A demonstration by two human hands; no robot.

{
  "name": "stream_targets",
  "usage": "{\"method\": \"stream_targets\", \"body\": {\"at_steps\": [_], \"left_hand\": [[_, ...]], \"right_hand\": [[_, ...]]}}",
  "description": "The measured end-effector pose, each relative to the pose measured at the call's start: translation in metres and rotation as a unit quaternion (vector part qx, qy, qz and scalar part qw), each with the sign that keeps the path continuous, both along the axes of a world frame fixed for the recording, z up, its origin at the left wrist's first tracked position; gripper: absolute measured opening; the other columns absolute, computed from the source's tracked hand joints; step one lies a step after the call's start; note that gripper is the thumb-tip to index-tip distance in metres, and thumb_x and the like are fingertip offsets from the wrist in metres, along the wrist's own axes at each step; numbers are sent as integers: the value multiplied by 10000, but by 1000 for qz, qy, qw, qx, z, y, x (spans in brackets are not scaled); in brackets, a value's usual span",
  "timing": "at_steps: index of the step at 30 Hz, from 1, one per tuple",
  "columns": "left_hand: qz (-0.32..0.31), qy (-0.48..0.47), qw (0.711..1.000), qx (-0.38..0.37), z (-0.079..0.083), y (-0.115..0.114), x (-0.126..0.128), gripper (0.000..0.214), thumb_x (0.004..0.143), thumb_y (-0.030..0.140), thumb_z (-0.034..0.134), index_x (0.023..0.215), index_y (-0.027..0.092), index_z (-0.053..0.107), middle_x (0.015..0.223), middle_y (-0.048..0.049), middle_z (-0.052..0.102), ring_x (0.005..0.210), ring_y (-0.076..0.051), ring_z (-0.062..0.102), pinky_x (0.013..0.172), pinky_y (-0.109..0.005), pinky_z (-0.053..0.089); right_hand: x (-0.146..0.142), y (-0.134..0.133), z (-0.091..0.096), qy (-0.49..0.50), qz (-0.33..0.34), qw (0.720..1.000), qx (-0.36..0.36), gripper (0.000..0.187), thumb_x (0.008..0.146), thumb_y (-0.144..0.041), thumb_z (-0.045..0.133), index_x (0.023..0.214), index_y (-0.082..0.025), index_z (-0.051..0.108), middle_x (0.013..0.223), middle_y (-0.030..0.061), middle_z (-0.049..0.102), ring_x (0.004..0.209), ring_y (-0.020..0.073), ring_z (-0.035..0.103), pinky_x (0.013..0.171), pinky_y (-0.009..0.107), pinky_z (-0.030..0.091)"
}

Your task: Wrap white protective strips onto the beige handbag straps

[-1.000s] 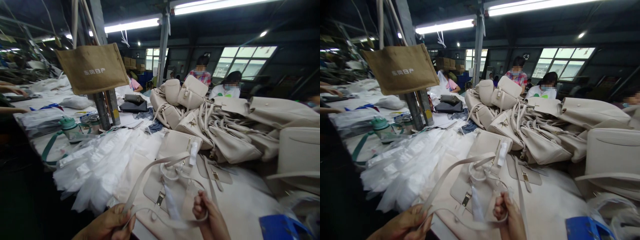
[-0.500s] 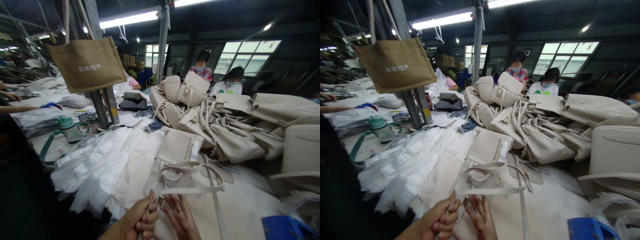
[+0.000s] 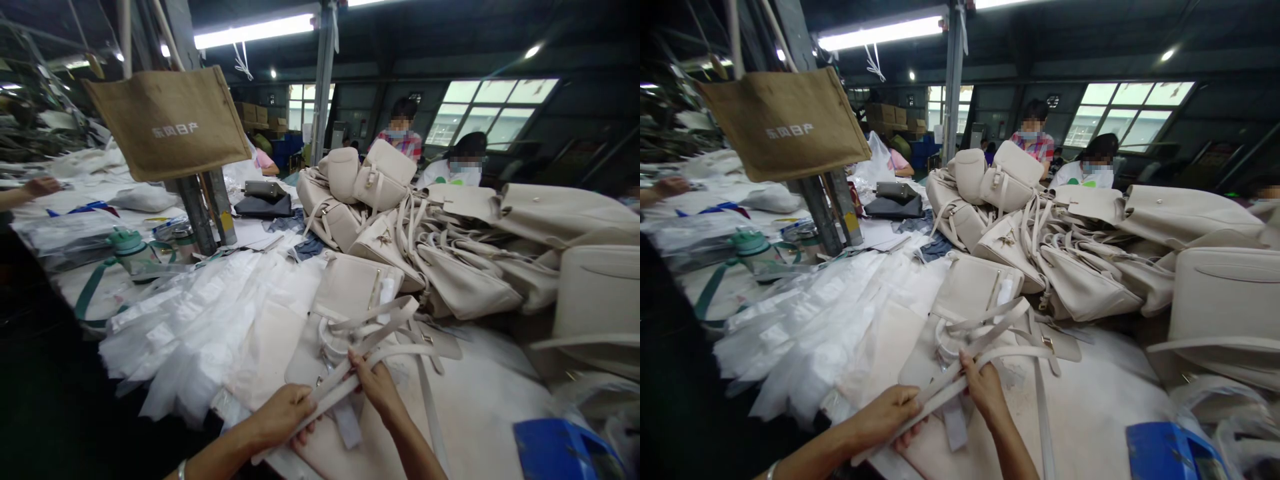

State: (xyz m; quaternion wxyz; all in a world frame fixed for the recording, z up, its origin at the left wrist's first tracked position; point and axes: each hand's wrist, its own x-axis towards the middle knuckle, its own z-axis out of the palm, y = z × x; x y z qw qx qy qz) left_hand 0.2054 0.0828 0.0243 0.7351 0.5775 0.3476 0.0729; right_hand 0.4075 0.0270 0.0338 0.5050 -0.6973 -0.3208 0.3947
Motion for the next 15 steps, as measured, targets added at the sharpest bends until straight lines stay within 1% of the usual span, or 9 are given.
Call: {"method": "stream_targets", "body": {"at_steps": [1, 3, 4, 5, 7, 9, 11, 13, 15], "left_hand": [[20, -1, 1000, 19, -1, 6, 0, 401, 762, 539, 612, 649, 157, 564, 517, 22, 535, 408, -98, 439, 404, -209, 317], [65, -9, 996, 56, 1, 18, 0, 405, 754, 512, 644, 615, 134, 599, 528, 21, 520, 483, -96, 447, 455, -204, 294], [92, -16, 993, 66, 3, 24, -1, 396, 762, 504, 640, 647, 125, 628, 548, 23, 512, 514, -95, 447, 475, -202, 295], [122, -22, 990, 69, 4, 29, -2, 392, 779, 508, 616, 720, 123, 652, 573, 30, 501, 532, -94, 443, 486, -200, 299], [187, -32, 980, 64, 5, 39, -3, 437, 822, 549, 520, 917, 139, 637, 595, 58, 441, 498, -86, 405, 456, -197, 285], [252, -34, 965, 56, 2, 46, 0, 481, 840, 584, 440, 1061, 171, 552, 595, 89, 381, 423, -72, 323, 400, -189, 222], [303, -30, 951, 56, -5, 52, 8, 475, 829, 574, 435, 1099, 188, 498, 580, 102, 380, 380, -64, 286, 376, -181, 187], [336, -25, 939, 63, -12, 56, 19, 427, 797, 516, 483, 1061, 182, 505, 576, 85, 446, 381, -73, 349, 374, -180, 234], [364, -18, 928, 80, -16, 59, 29, 335, 751, 431, 524, 951, 163, 539, 587, 48, 512, 430, -102, 448, 400, -203, 323]], "right_hand": [[7, 3, -1, -10, 8, 1000, -8, 466, 790, -633, 547, 662, -186, 551, 538, 7, 594, 450, 147, 529, 422, 248, 384], [21, 3, -1, -12, 17, 1000, -22, 453, 793, -631, 538, 660, -199, 512, 463, -22, 548, 369, 123, 462, 367, 225, 304], [28, 0, -1, -16, 19, 999, -29, 442, 795, -628, 536, 671, -205, 496, 444, -35, 534, 351, 113, 436, 357, 213, 272], [37, -4, 0, -23, 18, 999, -36, 434, 795, -623, 538, 676, -210, 479, 432, -45, 525, 341, 101, 411, 354, 203, 247], [59, -15, -2, -38, 18, 998, -52, 434, 782, -614, 560, 657, -214, 447, 420, -59, 510, 324, 78, 357, 353, 194, 218], [84, -23, -6, -51, 27, 995, -77, 440, 747, -597, 606, 615, -215, 433, 390, -66, 481, 304, 70, 327, 345, 197, 204], [109, -27, -10, -67, 36, 991, -107, 432, 694, -551, 679, 561, -209, 452, 355, -60, 461, 282, 76, 321, 332, 211, 197], [131, -27, -11, -94, 14, 987, -128, 410, 647, -463, 755, 510, -200, 472, 331, -57, 442, 281, 85, 337, 336, 226, 221], [148, -26, -8, -131, -52, 982, -127, 363, 662, -385, 779, 524, -179, 514, 374, -59, 472, 329, 89, 396, 376, 230, 304]]}}
